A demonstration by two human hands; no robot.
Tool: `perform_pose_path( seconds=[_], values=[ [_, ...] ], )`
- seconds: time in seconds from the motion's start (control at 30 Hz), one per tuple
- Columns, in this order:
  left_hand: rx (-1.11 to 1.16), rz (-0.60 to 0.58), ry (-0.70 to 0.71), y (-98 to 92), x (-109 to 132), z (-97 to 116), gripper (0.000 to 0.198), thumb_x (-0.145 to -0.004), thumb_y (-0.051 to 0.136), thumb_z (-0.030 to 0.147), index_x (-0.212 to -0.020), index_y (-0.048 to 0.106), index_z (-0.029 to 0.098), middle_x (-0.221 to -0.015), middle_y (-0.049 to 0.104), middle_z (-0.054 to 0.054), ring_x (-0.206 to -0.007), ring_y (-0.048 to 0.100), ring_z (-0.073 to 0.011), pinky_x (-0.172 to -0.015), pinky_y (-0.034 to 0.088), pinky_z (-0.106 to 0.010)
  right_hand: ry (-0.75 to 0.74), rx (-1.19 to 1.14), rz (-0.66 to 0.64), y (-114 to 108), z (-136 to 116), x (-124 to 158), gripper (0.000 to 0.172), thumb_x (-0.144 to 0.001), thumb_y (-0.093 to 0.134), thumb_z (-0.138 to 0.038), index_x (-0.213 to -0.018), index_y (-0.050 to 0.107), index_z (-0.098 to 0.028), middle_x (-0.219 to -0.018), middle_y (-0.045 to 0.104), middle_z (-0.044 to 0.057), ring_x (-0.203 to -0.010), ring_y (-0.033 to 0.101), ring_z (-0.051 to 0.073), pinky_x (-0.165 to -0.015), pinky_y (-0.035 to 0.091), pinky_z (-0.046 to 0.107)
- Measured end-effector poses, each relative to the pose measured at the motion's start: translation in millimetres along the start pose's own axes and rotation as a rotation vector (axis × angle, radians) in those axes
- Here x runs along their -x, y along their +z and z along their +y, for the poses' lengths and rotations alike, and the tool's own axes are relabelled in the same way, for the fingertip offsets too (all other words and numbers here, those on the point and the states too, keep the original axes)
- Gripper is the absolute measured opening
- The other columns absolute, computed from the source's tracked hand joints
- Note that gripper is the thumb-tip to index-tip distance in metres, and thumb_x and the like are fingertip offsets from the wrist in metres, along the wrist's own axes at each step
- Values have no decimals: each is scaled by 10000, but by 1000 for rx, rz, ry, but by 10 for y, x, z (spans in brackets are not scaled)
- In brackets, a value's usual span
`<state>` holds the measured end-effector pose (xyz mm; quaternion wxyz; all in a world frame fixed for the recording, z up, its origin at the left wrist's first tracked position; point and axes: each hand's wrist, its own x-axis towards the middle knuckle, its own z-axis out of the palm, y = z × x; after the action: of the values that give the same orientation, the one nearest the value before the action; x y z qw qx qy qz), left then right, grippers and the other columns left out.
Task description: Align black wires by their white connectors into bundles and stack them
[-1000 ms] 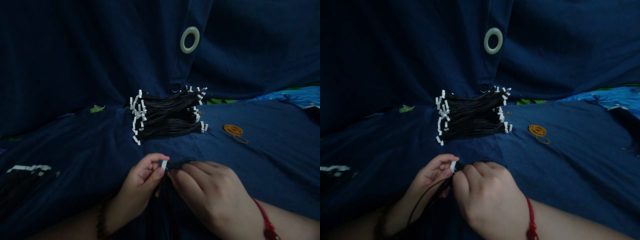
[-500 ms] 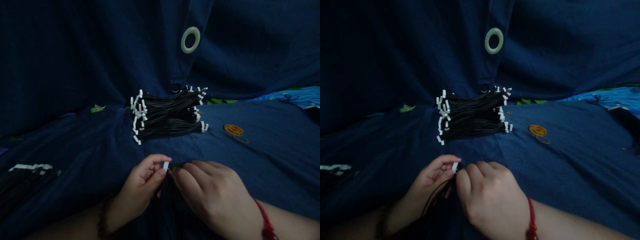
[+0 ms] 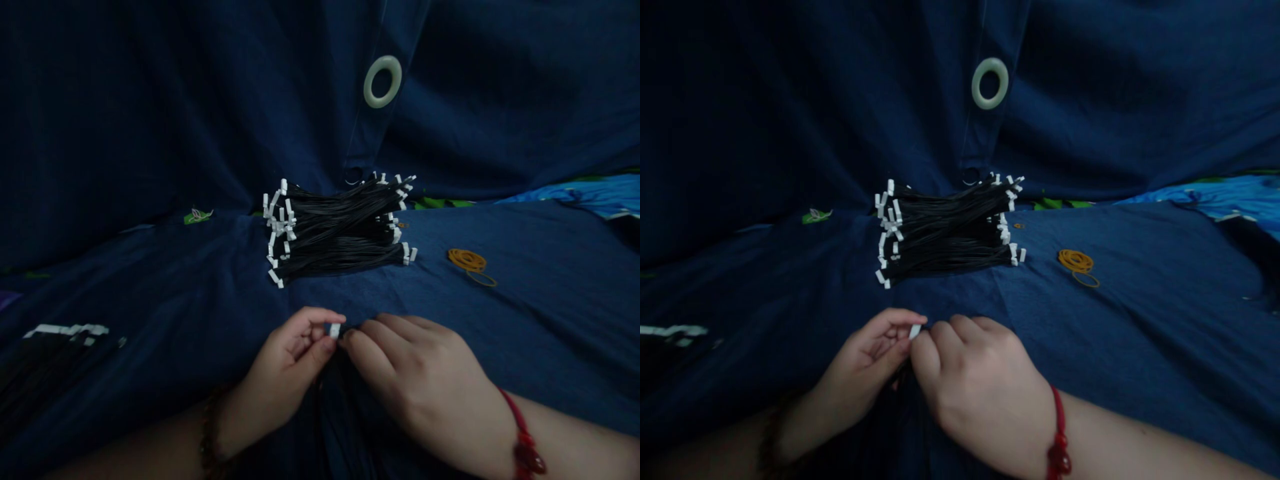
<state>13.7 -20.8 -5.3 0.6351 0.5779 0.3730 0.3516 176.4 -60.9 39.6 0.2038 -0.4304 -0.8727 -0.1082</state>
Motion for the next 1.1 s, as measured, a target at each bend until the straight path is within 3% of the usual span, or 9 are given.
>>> perform_pose_path(
  seconds=[0.2, 0.27, 0.37, 0.47, 0.57, 0.77, 0.9, 1.1],
  values=[
    [166, 87, -48, -98, -127, 39, 295, -740, 620, 302, -1002, 562, 179, -574, 461, 56, -402, 443, -53, -337, 302, -140, 174, 65, -7, -320, 177, 114, 72, -772, 536, -254, -826, 562, -214, -702, 594, -6, -542, 536, 161, -498, 344, 283],
    [204, 112, -41, -144, -145, 22, 303, -728, 635, 276, -1012, 565, 197, -618, 486, 51, -409, 463, -45, -344, 318, -130, 214, 38, -164, -376, 209, 231, 44, -752, 528, -246, -739, 570, -249, -605, 580, -36, -442, 512, 143, -437, 300, 270],
    [235, 155, -2, -188, -147, -26, 279, -747, 618, 229, -1023, 575, 224, -647, 506, 48, -404, 479, -35, -345, 326, -116, 185, 23, -509, -343, 191, 332, 155, -646, 549, -114, -575, 578, -249, -520, 590, -32, -395, 527, 156, -394, 238, 272],
    [245, 160, 42, -200, -138, -69, 259, -765, 602, 218, -1023, 584, 233, -618, 502, 53, -368, 457, -27, -323, 313, -109, 191, -28, -669, -248, 151, 256, 226, -634, 508, -36, -620, 625, -228, -564, 640, -6, -445, 581, 174, -395, 248, 271],
    [235, 141, 76, -185, -128, -78, 260, -762, 610, 232, -1021, 588, 233, -643, 513, 45, -373, 462, -28, -315, 320, -110, 284, -228, -608, -165, 169, 91, 248, -731, 457, -72, -789, 638, -231, -672, 665, -9, -560, 616, 161, -459, 332, 252],
    [245, 135, 106, -114, -118, -13, 239, -737, 645, 286, -954, 597, 197, -643, 488, 48, -392, 471, -35, -323, 356, -126, 368, -782, -451, 6, 221, -50, 305, -821, 370, -93, -863, 639, -230, -755, 655, -49, -660, 589, 88, -595, 399, 189],
    [230, 143, 109, -95, -110, 1, 253, -735, 647, 303, -958, 590, 196, -632, 488, 49, -399, 475, -39, -319, 347, -122, 405, -826, -367, 63, 138, -32, 220, -847, 427, -198, -809, 642, -220, -712, 648, -49, -650, 582, 94, -581, 396, 187],
    [211, 172, 90, -100, -106, -2, 269, -728, 653, 299, -967, 584, 195, -629, 496, 50, -407, 478, -43, -323, 348, -123, 442, -765, -341, 40, 59, -20, 171, -798, 496, -173, -854, 646, -234, -729, 651, -59, -605, 564, 77, -550, 371, 180]
  ],
)
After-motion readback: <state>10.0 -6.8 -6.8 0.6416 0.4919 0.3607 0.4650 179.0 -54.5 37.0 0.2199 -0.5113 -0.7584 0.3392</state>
